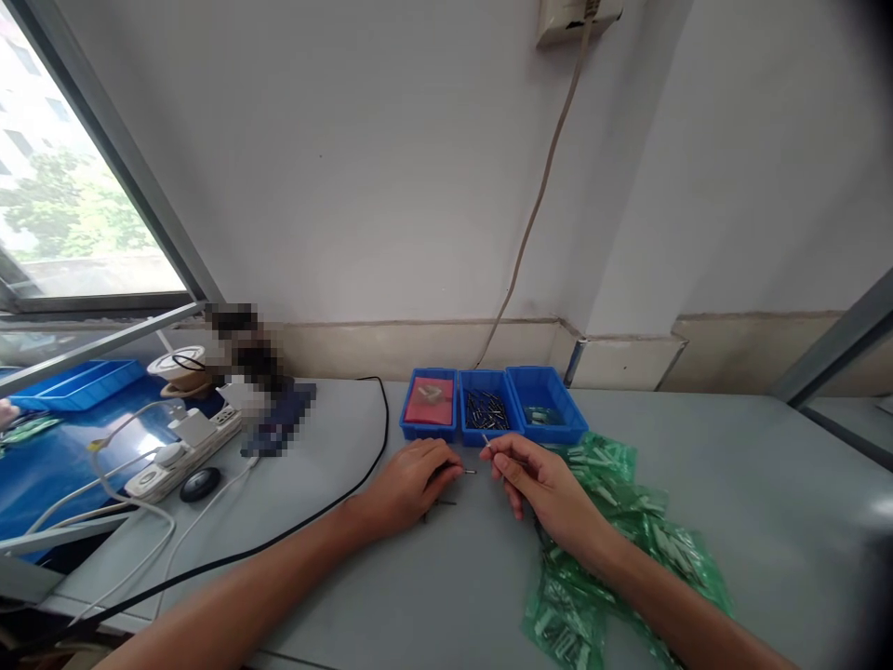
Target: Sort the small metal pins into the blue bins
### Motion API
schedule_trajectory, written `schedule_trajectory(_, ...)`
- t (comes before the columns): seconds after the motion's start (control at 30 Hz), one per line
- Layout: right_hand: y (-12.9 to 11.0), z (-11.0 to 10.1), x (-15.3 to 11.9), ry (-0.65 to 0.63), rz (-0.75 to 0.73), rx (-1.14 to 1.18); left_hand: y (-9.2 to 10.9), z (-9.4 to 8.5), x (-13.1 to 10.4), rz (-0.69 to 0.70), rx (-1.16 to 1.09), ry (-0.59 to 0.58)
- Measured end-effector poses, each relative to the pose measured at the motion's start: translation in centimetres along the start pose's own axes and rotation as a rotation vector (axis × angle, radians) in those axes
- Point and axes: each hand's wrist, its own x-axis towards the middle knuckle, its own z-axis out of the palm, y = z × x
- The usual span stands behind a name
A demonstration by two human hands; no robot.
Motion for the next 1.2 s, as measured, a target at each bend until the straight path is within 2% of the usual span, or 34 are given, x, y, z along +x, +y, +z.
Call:
schedule_trajectory(0.2, -0.2, -0.1, 0.0, 0.065, 0.029, -0.064, 0.0, 0.0, 0.0, -0.009, 0.003, -0.009)
schedule_trajectory(0.5, -0.9, -0.2, 0.0, 0.214, 0.171, 0.089, 0.2, -0.2, 0.0, -0.002, 0.006, -0.003)
schedule_trajectory(0.7, -1.3, -0.3, 0.2, 0.247, 0.127, 0.113, 0.1, -0.1, 0.1, 0.003, -0.002, -0.01)
schedule_trajectory(0.83, -0.9, -0.5, 0.2, 0.2, 0.062, 0.046, 0.2, -0.2, 0.1, 0.017, -0.016, -0.004)
schedule_trajectory(0.93, -0.3, -0.4, 0.1, 0.136, 0.004, -0.18, 0.3, -0.1, 0.0, 0.04, -0.045, 0.017)
schedule_trajectory(1.07, 0.0, -0.1, -0.3, 0.011, -0.147, -0.458, 0.4, 0.0, -0.2, 0.089, -0.073, 0.06)
schedule_trajectory(1.2, -0.4, 0.4, -0.7, -0.067, -0.18, -0.524, 0.5, 0.1, -0.2, 0.127, -0.052, 0.067)
